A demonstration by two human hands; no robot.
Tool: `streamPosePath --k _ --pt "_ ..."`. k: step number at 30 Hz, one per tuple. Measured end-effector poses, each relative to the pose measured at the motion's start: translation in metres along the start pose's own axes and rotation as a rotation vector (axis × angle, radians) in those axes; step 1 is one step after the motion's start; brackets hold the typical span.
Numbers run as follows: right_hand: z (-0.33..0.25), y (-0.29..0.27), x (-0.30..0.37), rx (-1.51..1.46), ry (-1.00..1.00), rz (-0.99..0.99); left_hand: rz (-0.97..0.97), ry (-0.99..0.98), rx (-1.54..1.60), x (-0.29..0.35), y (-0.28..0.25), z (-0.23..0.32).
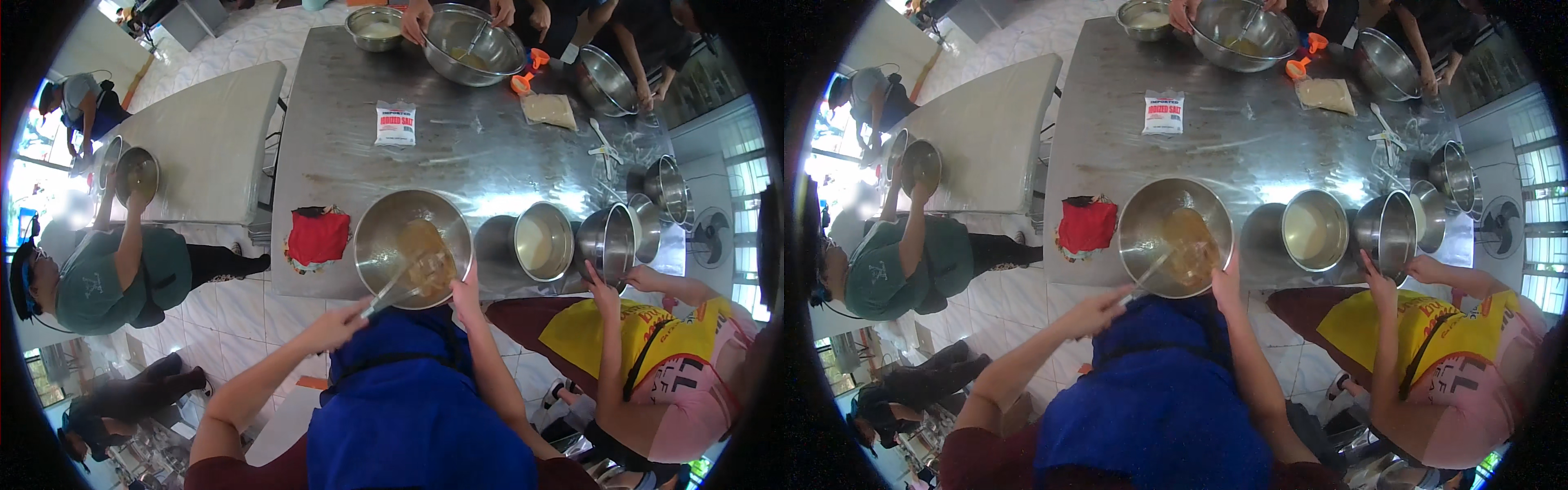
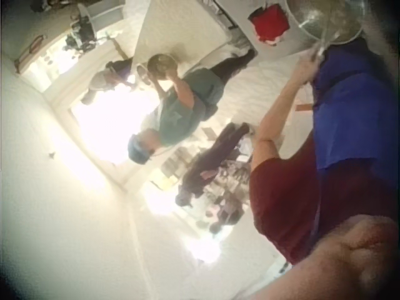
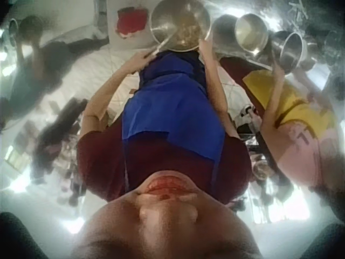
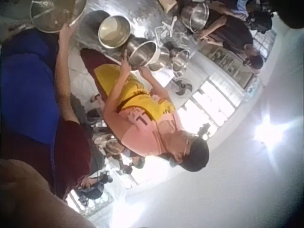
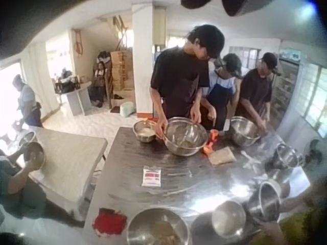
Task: The person whisks a light brown liquid mixture in a metal bowl using a wire whisk.
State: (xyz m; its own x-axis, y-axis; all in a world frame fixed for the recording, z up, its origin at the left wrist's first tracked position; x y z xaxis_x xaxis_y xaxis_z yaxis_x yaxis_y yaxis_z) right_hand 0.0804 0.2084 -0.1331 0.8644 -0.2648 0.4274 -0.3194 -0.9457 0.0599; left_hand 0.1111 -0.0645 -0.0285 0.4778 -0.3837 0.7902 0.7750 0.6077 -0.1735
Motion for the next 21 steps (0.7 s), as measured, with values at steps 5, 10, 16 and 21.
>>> streamPosePath --k 5,10,16,21 --pt "-0.001 0.005 0.002 -0.054 -0.035 -0.023 -0.025 -0.051 0.088 0.005 -0.009 0.006" --pt "-0.011 0.011 0.0 0.088 -0.148 -0.057 0.027 -0.111 0.141 -0.003 -0.034 -0.002" --pt "-0.027 0.014 0.004 0.058 -0.125 -0.055 -0.13 -0.125 0.243 -0.001 -0.023 -0.003" --pt "-0.027 0.015 0.006 0.016 -0.048 -0.016 -0.025 -0.164 0.251 -0.012 -0.021 -0.021"
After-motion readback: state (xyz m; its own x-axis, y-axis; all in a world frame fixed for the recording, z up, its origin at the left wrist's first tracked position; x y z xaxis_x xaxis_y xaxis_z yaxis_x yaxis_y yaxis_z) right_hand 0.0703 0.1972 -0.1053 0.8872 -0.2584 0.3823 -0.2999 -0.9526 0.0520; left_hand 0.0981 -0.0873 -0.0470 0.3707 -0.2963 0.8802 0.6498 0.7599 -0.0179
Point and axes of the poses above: each hand's wrist, its own x-axis away from the middle knuckle, its own y-axis out of the palm, z = x × y, the point moved 5 cm from there along -x, towards the middle knuckle, and after that the axes turned 2 degrees about -x, right-handed, at the moved point
